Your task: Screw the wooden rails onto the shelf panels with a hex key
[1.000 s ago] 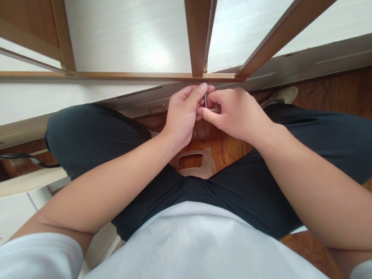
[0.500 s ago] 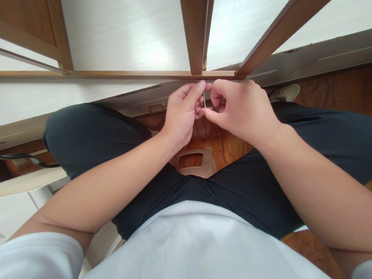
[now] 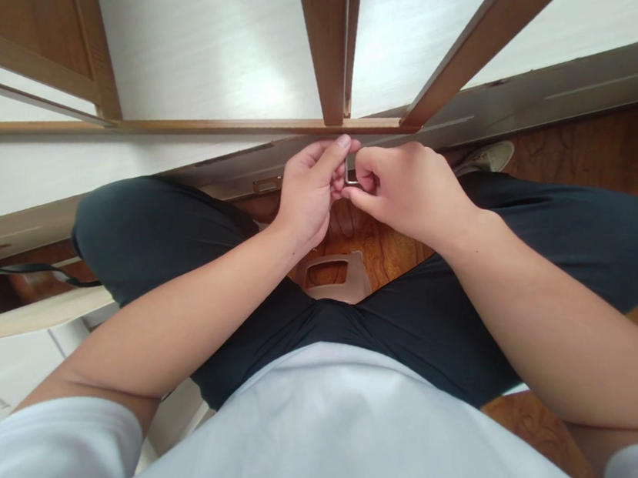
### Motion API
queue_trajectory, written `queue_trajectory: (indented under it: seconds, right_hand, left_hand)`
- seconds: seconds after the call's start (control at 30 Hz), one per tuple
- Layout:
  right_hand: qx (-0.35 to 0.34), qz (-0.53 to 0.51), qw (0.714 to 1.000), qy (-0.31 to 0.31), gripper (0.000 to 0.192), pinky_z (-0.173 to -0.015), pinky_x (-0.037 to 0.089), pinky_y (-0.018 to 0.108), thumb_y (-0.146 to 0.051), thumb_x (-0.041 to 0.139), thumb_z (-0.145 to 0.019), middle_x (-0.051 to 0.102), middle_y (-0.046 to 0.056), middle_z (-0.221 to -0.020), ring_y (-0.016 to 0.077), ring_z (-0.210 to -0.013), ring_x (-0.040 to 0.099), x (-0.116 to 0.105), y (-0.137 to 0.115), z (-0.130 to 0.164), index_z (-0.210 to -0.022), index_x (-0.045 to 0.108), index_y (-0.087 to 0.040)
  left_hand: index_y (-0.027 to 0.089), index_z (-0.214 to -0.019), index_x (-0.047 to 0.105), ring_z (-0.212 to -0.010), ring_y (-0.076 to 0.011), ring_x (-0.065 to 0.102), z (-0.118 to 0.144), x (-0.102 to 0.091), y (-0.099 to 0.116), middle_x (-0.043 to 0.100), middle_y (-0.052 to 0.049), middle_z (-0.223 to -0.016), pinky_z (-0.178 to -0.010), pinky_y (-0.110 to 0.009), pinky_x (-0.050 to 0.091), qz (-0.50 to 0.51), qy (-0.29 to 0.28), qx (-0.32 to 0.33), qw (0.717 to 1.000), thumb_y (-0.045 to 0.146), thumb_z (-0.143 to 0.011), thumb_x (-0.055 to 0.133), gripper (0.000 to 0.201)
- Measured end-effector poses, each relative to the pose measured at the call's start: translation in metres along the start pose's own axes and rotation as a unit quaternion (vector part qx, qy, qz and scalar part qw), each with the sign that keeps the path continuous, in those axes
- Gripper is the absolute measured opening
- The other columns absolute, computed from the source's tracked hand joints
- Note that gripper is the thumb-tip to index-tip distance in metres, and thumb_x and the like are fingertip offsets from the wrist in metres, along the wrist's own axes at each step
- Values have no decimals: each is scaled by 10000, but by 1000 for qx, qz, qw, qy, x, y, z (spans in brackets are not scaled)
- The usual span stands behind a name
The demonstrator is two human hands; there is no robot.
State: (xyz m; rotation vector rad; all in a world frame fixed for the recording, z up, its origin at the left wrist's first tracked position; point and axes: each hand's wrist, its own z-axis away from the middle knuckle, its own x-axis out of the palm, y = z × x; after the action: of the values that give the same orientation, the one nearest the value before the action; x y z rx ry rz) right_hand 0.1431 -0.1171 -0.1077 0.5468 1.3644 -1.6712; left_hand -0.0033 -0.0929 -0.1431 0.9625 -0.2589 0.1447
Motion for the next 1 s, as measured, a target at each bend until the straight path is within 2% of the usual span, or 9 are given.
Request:
queue_trajectory:
  seconds: [0.2, 0.33, 0.6, 0.8, 1.0]
  right_hand:
    - [-11, 3, 1000, -23, 164, -675, 362, 313, -350, 614, -899, 677, 56, -811, 216, -734, 586, 5, 0, -2, -916, 663, -195]
    - [-25, -5, 999, -45, 199, -671, 371, 299, -371, 591, -928, 697, 54, -859, 202, -741, 598, 3, -2, -3, -967, 663, -189]
    - [-21, 2, 999, -46, 275, -687, 383, 295, -396, 621, -916, 708, 65, -923, 218, -777, 617, 5, -1, -4, -1093, 644, -187]
    - [-23, 3, 999, -47, 207, -671, 359, 295, -390, 613, -915, 688, 48, -852, 200, -726, 593, 6, 0, -3, -961, 650, -192]
    - [-17, -15, 999, -26, 227, -643, 324, 292, -394, 619, -910, 624, 24, -732, 164, -660, 529, 4, -1, -3, -826, 611, -184]
  left_hand:
    - [177, -798, 672, -474, -30, 458, 0, 2, 2, 544, 50, -588, -467, -156, 356, 14, -4, -1, 1000, 354, -861, 762, 209]
    - [175, -793, 670, -486, -38, 481, -2, 1, 2, 529, 47, -578, -461, -157, 341, 15, -1, 3, 1000, 380, -837, 787, 240]
    - [175, -807, 696, -507, -46, 491, 2, 1, 2, 492, 42, -572, -463, -156, 336, 19, -14, 13, 1000, 393, -849, 772, 234]
    - [177, -820, 712, -500, -43, 477, 5, 2, 2, 486, 41, -575, -471, -156, 341, 18, -16, 2, 1000, 370, -876, 744, 204]
    - [182, -841, 709, -508, -44, 489, 2, 1, 0, 501, 41, -590, -478, -161, 362, 16, 1, -3, 1000, 393, -889, 723, 216]
